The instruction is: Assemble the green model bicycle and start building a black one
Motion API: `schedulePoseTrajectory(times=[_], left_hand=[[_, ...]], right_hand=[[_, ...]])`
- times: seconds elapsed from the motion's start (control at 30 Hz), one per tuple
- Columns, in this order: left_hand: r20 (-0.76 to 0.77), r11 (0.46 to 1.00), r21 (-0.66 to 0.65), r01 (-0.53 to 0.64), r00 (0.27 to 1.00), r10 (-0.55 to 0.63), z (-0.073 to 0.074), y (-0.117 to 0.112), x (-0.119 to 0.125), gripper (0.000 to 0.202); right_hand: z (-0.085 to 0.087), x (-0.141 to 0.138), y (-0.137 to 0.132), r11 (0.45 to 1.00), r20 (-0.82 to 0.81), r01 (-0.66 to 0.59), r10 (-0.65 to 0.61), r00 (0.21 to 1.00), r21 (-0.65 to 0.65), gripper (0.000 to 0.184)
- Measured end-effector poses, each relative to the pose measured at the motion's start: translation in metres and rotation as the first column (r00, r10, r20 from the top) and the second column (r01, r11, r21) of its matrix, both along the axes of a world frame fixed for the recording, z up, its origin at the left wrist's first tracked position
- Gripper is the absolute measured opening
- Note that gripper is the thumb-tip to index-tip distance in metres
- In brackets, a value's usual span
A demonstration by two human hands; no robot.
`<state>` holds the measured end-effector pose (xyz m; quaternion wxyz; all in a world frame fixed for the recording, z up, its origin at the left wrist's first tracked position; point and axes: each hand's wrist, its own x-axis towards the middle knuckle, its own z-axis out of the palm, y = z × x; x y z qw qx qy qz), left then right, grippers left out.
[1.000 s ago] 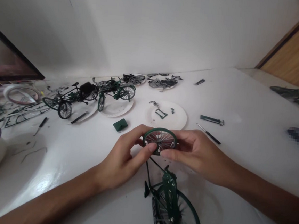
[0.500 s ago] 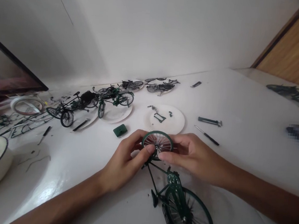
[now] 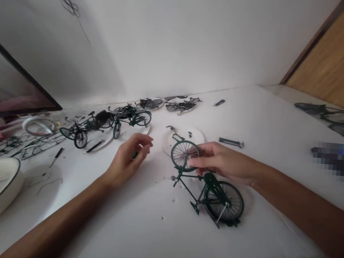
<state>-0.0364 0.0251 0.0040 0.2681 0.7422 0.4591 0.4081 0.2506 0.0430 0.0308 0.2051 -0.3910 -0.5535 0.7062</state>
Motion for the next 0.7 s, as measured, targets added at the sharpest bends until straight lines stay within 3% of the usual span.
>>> schedulePoseTrajectory(times=[0.13,0.3,0.53,0.7], left_hand=[[-0.2,0.986,0.159,-0.052,0.976,0.084,0.005,0.007,-0.011,0.016],[-0.525,0.929,0.333,0.162,0.85,0.04,0.015,0.014,0.0,0.022],[-0.762,0.898,0.309,0.314,0.647,0.036,0.016,0.043,0.044,0.022],[-0.814,0.88,0.302,0.367,0.58,0.037,0.014,0.042,0.051,0.018]], right_hand=[[-0.001,0.009,0.006,0.987,0.026,-0.159,0.158,0.987,0.016,0.033],[-0.004,0.004,0.004,0.966,0.033,-0.258,0.258,0.966,0.0,0.029],[-0.008,0.001,0.004,0.969,0.018,-0.246,0.246,0.969,0.005,0.028],[-0.01,0.001,0.004,0.97,0.008,-0.242,0.242,0.97,-0.023,0.031]])
